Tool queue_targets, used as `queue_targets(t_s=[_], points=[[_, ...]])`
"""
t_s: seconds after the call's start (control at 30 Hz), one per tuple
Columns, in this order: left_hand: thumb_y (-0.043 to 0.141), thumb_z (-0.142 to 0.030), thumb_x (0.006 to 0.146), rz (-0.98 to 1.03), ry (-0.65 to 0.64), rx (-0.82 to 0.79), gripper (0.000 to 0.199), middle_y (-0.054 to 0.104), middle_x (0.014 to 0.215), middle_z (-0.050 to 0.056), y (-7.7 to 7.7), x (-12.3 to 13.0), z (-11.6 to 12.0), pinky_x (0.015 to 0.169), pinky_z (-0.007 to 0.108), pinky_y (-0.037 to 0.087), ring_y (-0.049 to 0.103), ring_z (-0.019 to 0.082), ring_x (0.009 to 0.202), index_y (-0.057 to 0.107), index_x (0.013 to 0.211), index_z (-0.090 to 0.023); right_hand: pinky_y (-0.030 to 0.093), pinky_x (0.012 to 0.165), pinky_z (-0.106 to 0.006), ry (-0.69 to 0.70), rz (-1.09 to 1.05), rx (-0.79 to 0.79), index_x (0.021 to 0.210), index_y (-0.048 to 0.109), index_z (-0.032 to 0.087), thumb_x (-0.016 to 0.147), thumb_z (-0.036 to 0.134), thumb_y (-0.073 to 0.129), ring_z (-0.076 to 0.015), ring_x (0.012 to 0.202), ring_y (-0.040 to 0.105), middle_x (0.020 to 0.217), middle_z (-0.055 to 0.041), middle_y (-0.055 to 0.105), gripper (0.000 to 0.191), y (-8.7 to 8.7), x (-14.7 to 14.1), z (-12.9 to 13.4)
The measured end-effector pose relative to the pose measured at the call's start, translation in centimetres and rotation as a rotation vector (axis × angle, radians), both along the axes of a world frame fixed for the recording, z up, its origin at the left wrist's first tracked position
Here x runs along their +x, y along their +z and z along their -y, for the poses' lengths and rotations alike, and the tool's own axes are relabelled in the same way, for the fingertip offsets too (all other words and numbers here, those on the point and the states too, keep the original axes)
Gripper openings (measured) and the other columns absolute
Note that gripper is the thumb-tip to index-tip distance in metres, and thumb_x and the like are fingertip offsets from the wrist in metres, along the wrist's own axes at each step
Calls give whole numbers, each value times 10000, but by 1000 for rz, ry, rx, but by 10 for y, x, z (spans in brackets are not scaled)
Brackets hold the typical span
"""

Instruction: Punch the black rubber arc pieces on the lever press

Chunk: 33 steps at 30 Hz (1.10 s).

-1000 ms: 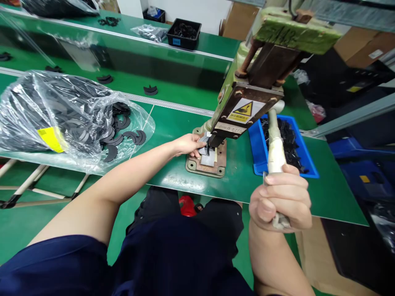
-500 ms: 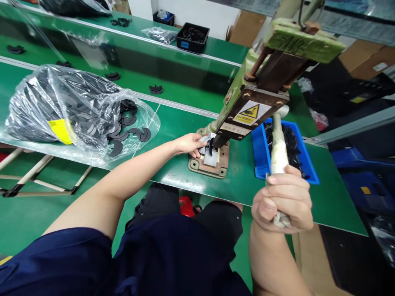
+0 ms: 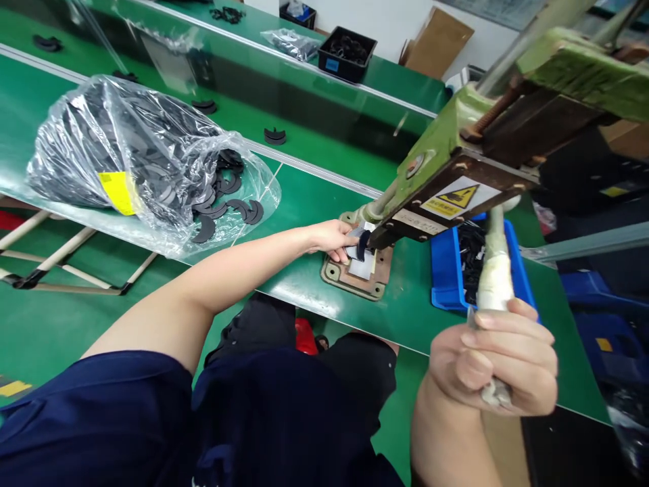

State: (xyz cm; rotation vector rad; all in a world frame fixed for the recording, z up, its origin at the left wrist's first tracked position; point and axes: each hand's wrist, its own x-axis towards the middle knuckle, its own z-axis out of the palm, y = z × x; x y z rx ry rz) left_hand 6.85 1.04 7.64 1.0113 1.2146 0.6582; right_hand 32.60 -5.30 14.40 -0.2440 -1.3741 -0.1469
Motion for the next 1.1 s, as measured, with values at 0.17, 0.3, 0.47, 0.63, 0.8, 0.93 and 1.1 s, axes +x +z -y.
queue_targets(t_s=[0.17,0.3,0.47,0.63,0.8,0.93,1.1], points=[[810,-411,935,65,0,8,310,760,766,50,-7,-2,-1,495,143,525,764,147,598,692,1051,-149,616,786,-429,27,0,86,599,540,278,783,420,776,-140,498,537,470,75,419,331,-5,8,-7],[797,-439,947,131,15,29,345,760,776,45,-10,-11,4,554,148,561,767,137,612,678,1102,-155,616,811,-441,20,26,59,650,617,290,802,413,765,-145,521,559,485,71,440,245,-6,9,-8],[774,-432,966,86,-32,71,360,785,813,64,-6,-10,6,551,161,574,769,147,613,671,1167,-153,612,821,-422,38,30,71,568,442,244,803,420,759,-129,539,577,487,70,438,431,-2,5,-5],[770,-417,971,27,-43,78,377,780,777,66,-5,-10,0,545,156,566,773,158,614,674,1221,-152,601,800,-421,15,9,42,528,310,214,784,450,772,-122,518,579,453,70,442,579,-1,5,-4],[833,-332,907,-33,-66,126,418,766,737,54,-6,-15,-5,544,209,590,773,198,610,719,1269,-156,595,762,-413,20,-18,78,525,305,210,744,494,789,-117,473,537,429,77,395,602,-2,4,-8],[793,-275,923,-81,-63,172,390,757,720,35,-5,-14,-3,549,214,590,763,192,592,728,1294,-172,573,723,-423,-14,-67,61,519,274,215,714,515,794,-126,436,478,408,75,336,631,-1,1,-9],[834,-295,892,-75,-12,80,371,725,674,37,-1,-10,-3,538,217,582,752,198,569,755,1220,-141,569,723,-423,6,-50,106,568,436,254,734,458,754,-126,452,449,443,73,325,413,-2,2,-12]])
